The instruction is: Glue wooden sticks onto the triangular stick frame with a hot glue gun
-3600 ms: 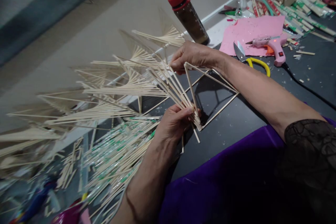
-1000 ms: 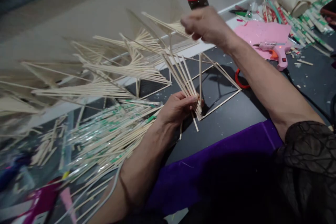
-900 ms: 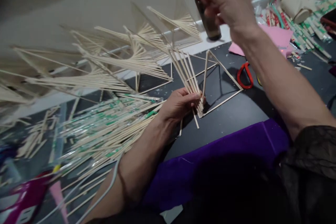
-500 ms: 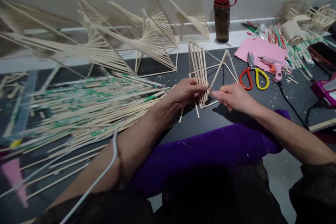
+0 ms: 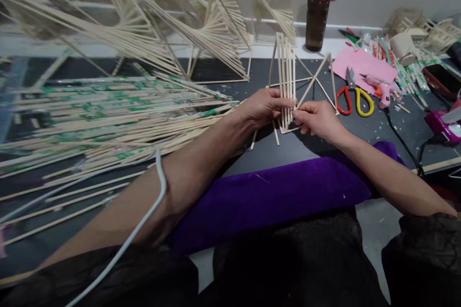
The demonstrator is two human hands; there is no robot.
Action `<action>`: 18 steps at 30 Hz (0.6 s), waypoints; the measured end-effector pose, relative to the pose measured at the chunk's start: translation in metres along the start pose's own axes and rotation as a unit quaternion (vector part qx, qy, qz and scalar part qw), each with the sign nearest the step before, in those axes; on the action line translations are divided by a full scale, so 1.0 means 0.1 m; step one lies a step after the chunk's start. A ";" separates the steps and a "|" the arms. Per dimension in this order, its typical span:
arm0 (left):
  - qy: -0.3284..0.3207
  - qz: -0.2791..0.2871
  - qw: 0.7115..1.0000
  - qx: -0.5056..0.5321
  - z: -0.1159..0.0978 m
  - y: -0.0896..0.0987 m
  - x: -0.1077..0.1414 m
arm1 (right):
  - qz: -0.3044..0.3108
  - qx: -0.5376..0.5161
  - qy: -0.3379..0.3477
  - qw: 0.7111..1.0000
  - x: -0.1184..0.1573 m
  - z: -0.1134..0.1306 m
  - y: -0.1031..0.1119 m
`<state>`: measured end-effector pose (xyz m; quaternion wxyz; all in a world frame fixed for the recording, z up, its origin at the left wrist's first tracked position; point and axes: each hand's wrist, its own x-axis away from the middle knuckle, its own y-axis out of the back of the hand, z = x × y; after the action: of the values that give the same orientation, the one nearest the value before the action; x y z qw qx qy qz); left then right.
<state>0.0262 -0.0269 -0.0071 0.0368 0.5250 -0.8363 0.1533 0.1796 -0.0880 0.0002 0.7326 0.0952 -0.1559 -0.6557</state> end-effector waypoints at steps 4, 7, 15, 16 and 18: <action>0.003 -0.005 1.000 -0.016 -0.01 -0.02 0.02 | -0.011 -0.017 -0.009 1.000 -0.02 0.00 -0.02; -0.003 -0.009 1.000 -0.023 -0.01 -0.03 0.02 | -0.018 -0.021 -0.008 1.000 -0.03 0.03 -0.03; -0.009 -0.003 1.000 -0.027 0.02 0.01 -0.03 | -0.009 -0.011 0.002 1.000 -0.06 0.02 -0.03; -0.011 -0.001 0.999 -0.030 0.02 0.01 -0.04 | -0.009 -0.011 0.003 1.000 -0.06 0.02 -0.03; -0.014 0.004 0.999 -0.034 0.03 0.01 -0.04 | -0.009 -0.012 0.004 1.000 -0.07 0.01 -0.03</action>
<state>0.0271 -0.0236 -0.0107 0.0425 0.5223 -0.8435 0.1175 0.1759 -0.0814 -0.0005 0.7283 0.0906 -0.1442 -0.6638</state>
